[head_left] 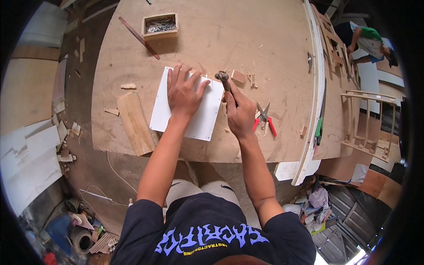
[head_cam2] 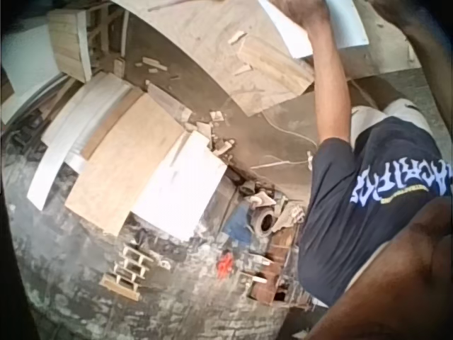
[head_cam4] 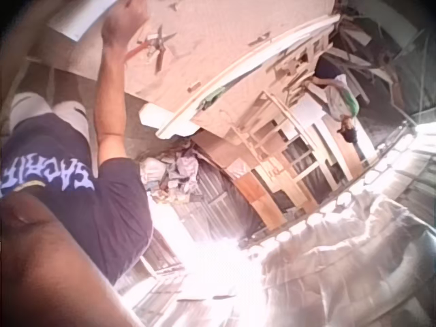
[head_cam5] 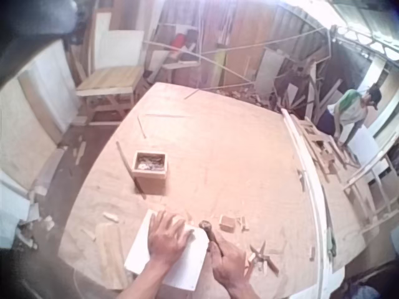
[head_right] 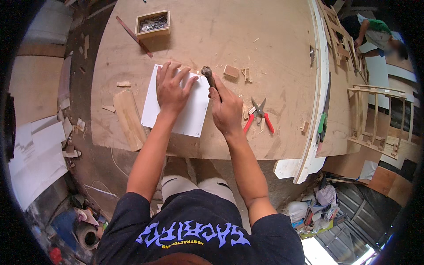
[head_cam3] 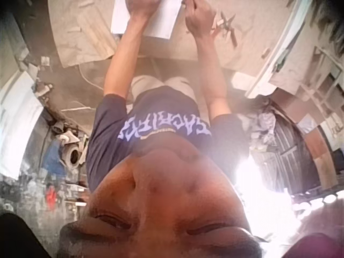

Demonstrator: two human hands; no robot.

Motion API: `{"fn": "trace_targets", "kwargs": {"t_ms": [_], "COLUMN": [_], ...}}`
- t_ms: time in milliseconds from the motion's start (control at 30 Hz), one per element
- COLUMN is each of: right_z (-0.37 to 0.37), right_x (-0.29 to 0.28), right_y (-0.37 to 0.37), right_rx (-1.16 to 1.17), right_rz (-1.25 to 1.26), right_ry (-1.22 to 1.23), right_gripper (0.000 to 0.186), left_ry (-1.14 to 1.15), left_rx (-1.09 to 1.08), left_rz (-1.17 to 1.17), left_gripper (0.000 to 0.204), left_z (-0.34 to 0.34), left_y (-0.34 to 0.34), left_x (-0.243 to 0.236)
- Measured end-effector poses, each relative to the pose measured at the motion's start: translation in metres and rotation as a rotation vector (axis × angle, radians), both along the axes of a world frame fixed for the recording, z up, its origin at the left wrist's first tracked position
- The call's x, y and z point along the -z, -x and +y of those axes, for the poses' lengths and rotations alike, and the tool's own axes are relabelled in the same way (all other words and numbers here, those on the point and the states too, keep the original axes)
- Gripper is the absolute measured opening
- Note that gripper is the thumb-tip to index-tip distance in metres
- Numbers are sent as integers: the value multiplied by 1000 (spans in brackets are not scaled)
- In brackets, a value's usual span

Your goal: The person constructs a small wooden box by hammering nails into the white top piece and sanding the edges of the box with a block.

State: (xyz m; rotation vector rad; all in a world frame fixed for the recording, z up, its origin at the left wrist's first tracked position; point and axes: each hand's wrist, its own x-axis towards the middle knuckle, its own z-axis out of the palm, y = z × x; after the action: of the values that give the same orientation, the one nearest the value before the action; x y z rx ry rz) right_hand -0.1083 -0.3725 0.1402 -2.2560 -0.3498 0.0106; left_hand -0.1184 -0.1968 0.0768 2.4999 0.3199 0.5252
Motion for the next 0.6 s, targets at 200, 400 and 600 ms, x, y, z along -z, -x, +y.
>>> {"fn": "trace_targets", "kwargs": {"t_ms": [200,400,600], "right_z": [0,-4,1], "right_x": [-1,12,26], "right_y": [-2,7,12], "right_rx": [52,95,70], "right_rz": [150,221,-6], "right_ry": [-66,-39,-59], "right_gripper": [41,40,43], "left_ry": [12,13,10], "left_rx": [-53,-63,-53], "left_rz": [13,35,-10], "left_gripper": [36,37,35], "left_z": [-2,-3,-2], "left_y": [-4,-6,-4], "left_x": [1,0,1]}}
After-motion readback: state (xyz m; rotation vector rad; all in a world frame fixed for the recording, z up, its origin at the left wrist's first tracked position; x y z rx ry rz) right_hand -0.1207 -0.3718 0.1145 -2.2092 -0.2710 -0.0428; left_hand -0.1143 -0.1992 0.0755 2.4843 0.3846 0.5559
